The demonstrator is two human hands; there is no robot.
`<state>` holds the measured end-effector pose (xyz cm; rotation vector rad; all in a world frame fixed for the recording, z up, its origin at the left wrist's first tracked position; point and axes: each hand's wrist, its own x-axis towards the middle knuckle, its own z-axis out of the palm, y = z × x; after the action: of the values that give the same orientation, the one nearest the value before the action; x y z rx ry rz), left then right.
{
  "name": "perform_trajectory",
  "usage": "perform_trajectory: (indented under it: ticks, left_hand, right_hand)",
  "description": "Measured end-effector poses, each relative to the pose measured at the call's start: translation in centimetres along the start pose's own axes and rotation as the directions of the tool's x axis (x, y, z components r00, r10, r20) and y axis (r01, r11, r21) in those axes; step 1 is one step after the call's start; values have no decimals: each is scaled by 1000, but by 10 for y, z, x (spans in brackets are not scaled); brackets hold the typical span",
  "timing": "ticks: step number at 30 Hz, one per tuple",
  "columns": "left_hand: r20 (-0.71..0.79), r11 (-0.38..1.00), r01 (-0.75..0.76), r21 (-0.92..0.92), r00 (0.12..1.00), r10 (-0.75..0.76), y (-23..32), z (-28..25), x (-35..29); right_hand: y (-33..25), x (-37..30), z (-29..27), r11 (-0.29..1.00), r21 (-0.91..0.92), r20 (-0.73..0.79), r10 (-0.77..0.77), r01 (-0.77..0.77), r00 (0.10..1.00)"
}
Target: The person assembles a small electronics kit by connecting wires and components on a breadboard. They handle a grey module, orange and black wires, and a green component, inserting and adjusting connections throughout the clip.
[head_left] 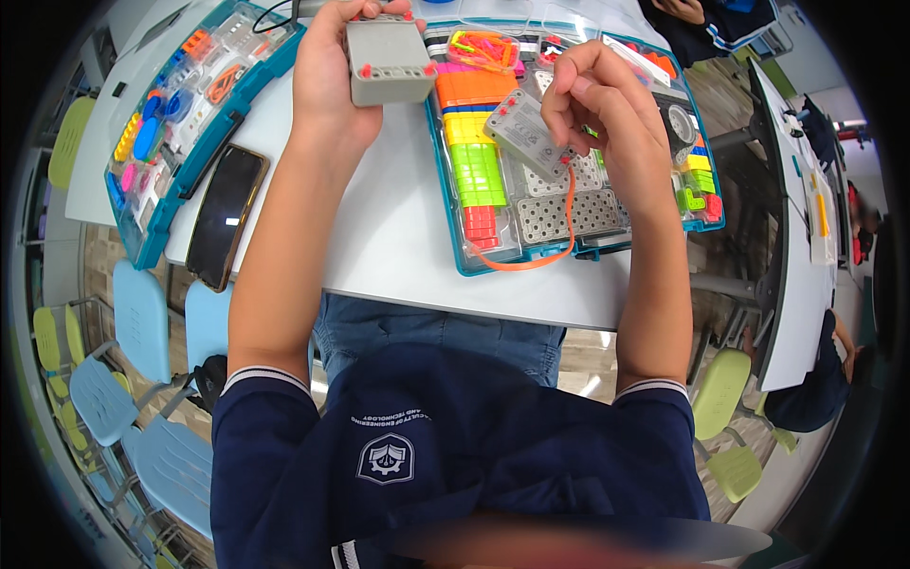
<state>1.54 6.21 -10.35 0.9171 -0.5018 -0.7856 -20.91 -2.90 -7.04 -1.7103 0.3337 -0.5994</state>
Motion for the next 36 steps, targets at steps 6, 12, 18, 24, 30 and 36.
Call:
perform_trajectory:
  ticks: [6, 12, 18, 24, 30, 36]
  left_hand:
    - [189, 948, 232, -217, 963, -192, -8, -6, 5]
    - [160, 949, 286, -135, 951, -264, -17, 15, -19]
    - [144, 948, 293, -123, 950, -275, -18, 19, -21]
    - [231, 945, 315, -88, 929, -288, -3, 27, -29]
    - [473, 997, 63, -32, 880, -40, 6, 39, -41]
    - [484, 971, -190, 148, 870, 97, -13, 37, -33]
  right_hand:
    - [6, -1, 13, 994, -86, 12, -73, 74, 997]
    - [8, -7, 27, 849, -474, 36, -248, 235, 968]
    - [13, 1, 32, 607, -616, 119, -558, 502, 821]
    - [16, -1, 31, 658, -592, 43, -551, 466, 833]
    - [17, 0, 28, 799, -496, -180, -477, 339, 860]
    - [3, -3, 21, 723, -596, -114, -506, 348, 855]
